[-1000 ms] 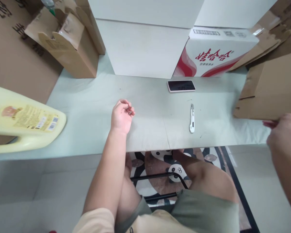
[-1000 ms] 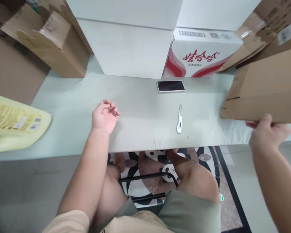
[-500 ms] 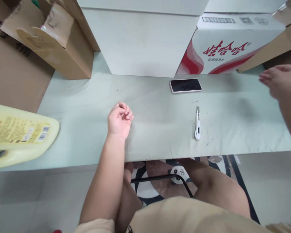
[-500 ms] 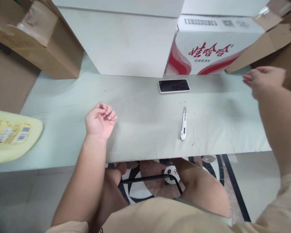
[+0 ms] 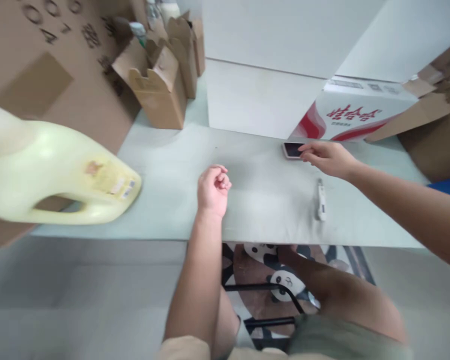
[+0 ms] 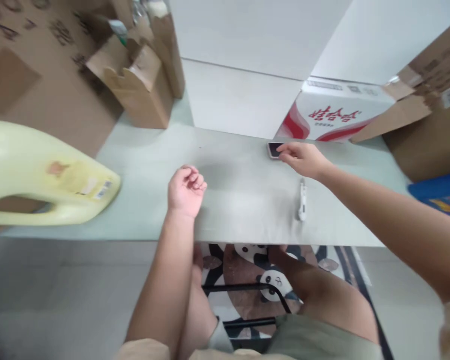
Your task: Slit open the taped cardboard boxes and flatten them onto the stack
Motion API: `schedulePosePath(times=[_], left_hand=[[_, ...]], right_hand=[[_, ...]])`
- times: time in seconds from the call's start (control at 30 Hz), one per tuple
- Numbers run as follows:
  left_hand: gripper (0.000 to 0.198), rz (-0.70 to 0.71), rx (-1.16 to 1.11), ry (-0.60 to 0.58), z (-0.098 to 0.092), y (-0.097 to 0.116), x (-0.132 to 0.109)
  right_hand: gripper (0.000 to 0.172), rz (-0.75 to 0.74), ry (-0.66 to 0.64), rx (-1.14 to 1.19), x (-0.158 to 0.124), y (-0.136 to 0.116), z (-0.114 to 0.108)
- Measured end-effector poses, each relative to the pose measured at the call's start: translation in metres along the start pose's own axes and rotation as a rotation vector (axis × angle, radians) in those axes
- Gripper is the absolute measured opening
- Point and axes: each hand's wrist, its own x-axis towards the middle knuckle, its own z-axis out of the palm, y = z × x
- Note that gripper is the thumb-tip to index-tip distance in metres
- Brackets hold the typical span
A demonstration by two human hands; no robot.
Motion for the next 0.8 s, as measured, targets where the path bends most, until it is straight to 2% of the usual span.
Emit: schedulePosePath(times=[0.17, 0.27, 0.37, 0.47, 0.53, 0.63, 0.7, 0.8], left_hand=[[0.017, 0.062, -0.023, 0.01, -0.02, 0.02, -0.002], [0.02, 0.067, -0.04, 0.031, -0.031, 0.034, 0.0], [0.021, 0.048, -0.075, 0.01, -0.039, 0.043, 0.003], [0.023, 0.027, -0.098, 0.0, -0.046, 0.047, 0.007], [0.025, -0.001, -0.106, 0.01, -0.049, 0.048, 0.009], [0.025, -0.011, -0.105, 0.02, -0.052, 0.048, 0.008], [0.022, 0.032, -0.086, 0.042, -0.052, 0.048, 0.006], [0.015, 0.172, -0.039, 0.169, -0.051, 0.045, 0.002]], right_hand=[[0.027, -0.399, -0.132, -0.072, 0.051, -0.118, 0.092], [0.033, -0.71, -0.106, -0.146, 0.088, -0.191, 0.14], [0.029, -0.751, -0.002, -0.208, 0.123, -0.26, 0.169], [0.022, -0.698, 0.092, -0.325, 0.156, -0.308, 0.185], [0.018, -0.692, 0.092, -0.384, 0.174, -0.325, 0.191], [0.015, -0.716, 0.087, -0.388, 0.182, -0.328, 0.193], [0.015, -0.754, 0.099, -0.374, 0.17, -0.317, 0.189], [0.02, -0.802, 0.098, -0.325, 0.126, -0.282, 0.169]])
